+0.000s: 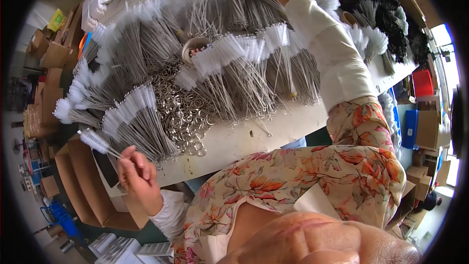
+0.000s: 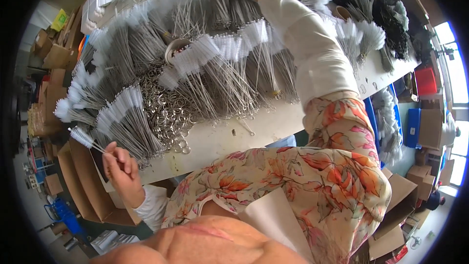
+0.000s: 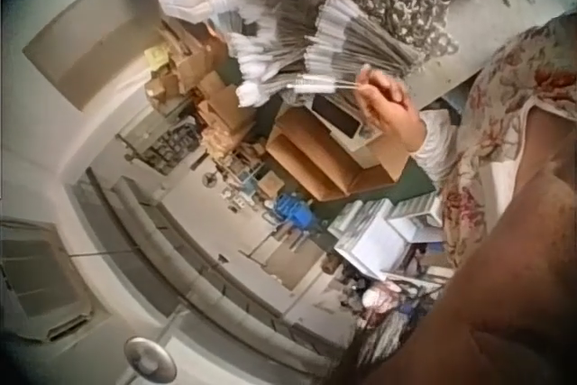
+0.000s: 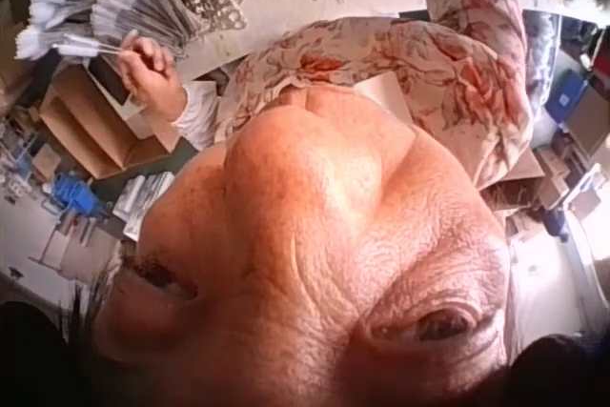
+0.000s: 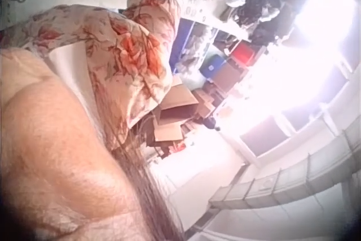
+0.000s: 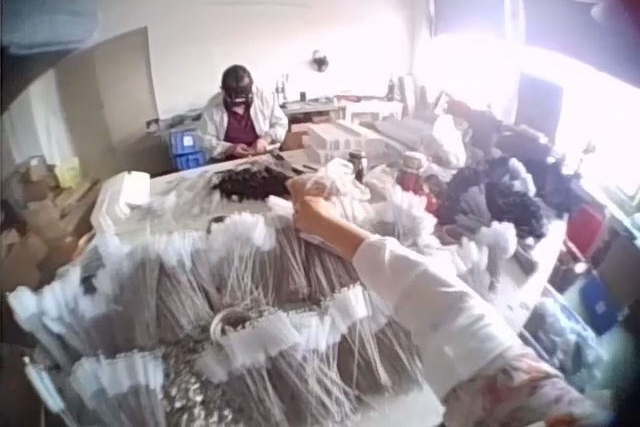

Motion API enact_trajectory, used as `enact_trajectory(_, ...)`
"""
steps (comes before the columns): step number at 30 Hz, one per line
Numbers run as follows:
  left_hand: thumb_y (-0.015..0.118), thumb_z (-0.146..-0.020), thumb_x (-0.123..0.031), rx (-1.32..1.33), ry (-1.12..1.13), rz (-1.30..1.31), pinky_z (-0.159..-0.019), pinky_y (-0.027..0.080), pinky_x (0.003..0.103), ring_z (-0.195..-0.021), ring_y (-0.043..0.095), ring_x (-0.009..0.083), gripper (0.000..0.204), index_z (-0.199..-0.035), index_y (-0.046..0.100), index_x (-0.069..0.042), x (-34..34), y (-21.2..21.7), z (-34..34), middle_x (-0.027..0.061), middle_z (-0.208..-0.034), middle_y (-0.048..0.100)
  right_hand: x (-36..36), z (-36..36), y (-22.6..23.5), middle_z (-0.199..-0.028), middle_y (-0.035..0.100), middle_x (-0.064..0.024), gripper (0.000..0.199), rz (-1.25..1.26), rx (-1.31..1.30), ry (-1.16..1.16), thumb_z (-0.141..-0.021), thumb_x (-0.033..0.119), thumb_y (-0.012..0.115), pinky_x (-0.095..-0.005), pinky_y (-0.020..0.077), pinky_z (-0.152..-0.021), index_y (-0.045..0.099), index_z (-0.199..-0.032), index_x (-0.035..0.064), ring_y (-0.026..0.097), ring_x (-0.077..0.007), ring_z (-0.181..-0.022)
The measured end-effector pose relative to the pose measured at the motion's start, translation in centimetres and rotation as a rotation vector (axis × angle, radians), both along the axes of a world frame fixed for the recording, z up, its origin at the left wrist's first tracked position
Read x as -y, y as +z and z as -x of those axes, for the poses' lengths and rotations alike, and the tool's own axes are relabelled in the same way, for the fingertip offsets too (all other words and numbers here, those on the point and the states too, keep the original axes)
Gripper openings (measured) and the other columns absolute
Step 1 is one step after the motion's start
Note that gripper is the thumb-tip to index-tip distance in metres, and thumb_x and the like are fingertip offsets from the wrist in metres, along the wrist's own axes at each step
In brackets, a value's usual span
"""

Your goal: Manually attaching metal rings to white brush-like keychain components.

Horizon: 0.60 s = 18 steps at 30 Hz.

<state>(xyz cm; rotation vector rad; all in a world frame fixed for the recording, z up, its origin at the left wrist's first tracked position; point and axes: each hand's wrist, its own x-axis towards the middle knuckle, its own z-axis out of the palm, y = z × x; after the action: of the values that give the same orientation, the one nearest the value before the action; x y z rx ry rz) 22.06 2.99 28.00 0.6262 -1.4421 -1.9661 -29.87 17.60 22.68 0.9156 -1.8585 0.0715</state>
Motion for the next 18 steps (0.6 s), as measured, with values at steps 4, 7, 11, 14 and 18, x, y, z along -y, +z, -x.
enact_trajectory(4,0.048,-0.094,-0.029,-0.044,-0.047,0.019,-0.037,0.021,0.016,-0.045,0.029,0.0023,0.032,-0.101,0.058,0.000,-0.5,-2.1,-0.8,0.0012,-0.068,0.045,2.1,-1.7,-1.2,-0.074,0.055,-0.0087,0.006,0.227,-0.222,-0.206,-0.073,0.012,0.058,-0.0368,0.0459,-0.068,0.056,-0.074,0.0069,0.053,-0.0263,-0.075)
enact_trajectory(7,0.048,-0.095,-0.026,-0.024,-0.024,-0.003,-0.038,0.020,0.017,-0.046,0.028,0.0023,0.030,-0.099,0.058,0.002,-0.6,-2.7,-1.5,0.0020,-0.067,0.046,4.1,-1.5,0.0,-0.075,0.056,-0.0084,0.006,0.234,0.006,-0.111,-0.074,0.013,0.058,-0.0369,0.0461,-0.069,0.056,-0.075,0.0070,0.053,-0.0257,-0.077)
enact_trajectory(11,0.048,-0.094,-0.023,0.025,-0.022,-0.077,-0.042,0.023,0.017,-0.048,0.029,0.0025,0.028,-0.097,0.059,0.003,-0.6,-3.4,-1.4,0.0023,-0.068,0.048,2.6,0.1,0.8,-0.076,0.056,-0.0078,0.007,0.236,0.465,-0.001,-0.075,0.014,0.058,-0.0371,0.0463,-0.070,0.057,-0.078,0.0073,0.054,-0.0245,-0.080)
enact_trajectory(14,0.049,-0.094,-0.023,-0.007,0.018,-0.036,-0.046,0.026,0.017,-0.052,0.032,0.0029,0.029,-0.095,0.061,0.004,-0.8,-4.6,-1.2,0.0024,-0.069,0.049,1.5,1.1,1.8,-0.078,0.057,-0.0073,0.008,0.232,0.811,0.085,-0.076,0.015,0.058,-0.0373,0.0465,-0.072,0.057,-0.081,0.0075,0.054,-0.0236,-0.082)
enact_trajectory(18,0.050,-0.093,-0.021,-0.016,0.010,0.036,-0.051,0.029,0.017,-0.058,0.034,0.0036,0.029,-0.094,0.062,0.005,0.0,-5.4,-0.6,0.0024,-0.070,0.051,-1.3,3.9,3.9,-0.079,0.057,-0.0066,0.010,0.237,1.262,0.168,-0.078,0.016,0.057,-0.0376,0.0468,-0.073,0.058,-0.084,0.0078,0.055,-0.0223,-0.085)
